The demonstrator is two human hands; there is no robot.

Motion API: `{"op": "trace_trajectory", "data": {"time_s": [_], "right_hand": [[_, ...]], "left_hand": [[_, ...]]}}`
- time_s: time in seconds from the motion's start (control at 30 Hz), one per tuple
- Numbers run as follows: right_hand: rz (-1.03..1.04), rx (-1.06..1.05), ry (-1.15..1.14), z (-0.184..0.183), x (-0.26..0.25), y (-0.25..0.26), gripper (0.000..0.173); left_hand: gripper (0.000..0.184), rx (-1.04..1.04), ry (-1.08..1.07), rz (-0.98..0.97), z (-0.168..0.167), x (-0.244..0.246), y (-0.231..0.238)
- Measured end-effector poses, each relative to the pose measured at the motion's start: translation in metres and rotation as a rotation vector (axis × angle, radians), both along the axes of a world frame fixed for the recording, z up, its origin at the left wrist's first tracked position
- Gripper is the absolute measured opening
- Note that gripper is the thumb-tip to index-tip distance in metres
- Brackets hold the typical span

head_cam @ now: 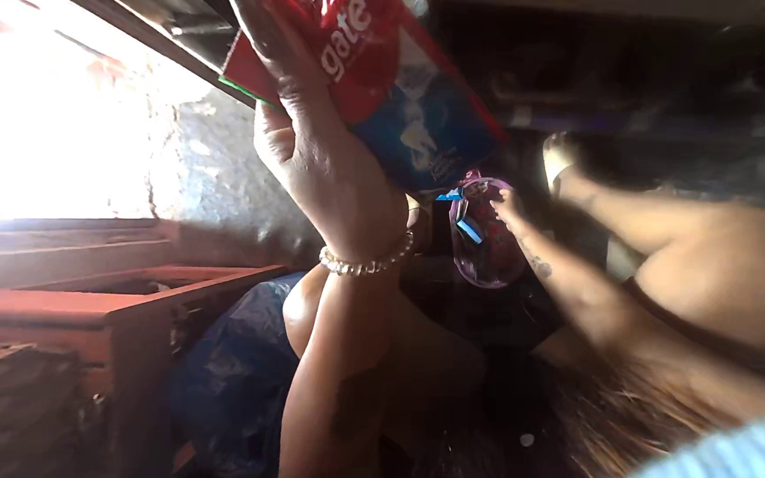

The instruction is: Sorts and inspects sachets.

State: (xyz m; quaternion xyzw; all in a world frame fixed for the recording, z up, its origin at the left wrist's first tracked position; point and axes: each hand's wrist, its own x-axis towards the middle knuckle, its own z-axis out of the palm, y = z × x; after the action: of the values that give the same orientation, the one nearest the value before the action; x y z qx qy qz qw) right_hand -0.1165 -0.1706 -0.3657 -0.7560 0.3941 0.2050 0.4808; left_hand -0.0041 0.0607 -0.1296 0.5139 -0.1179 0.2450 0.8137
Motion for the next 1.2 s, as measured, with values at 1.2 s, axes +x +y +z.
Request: {"op": "trace_trajectory", "data": {"time_s": [1.2], "right_hand": [[0.202, 0.199, -1.216, 0.373, 0.026, -0.035, 0.012]], "left_hand": [[0.029, 0.461, 0.384, -0.431, 0.135, -0.072, -0.088]]}}
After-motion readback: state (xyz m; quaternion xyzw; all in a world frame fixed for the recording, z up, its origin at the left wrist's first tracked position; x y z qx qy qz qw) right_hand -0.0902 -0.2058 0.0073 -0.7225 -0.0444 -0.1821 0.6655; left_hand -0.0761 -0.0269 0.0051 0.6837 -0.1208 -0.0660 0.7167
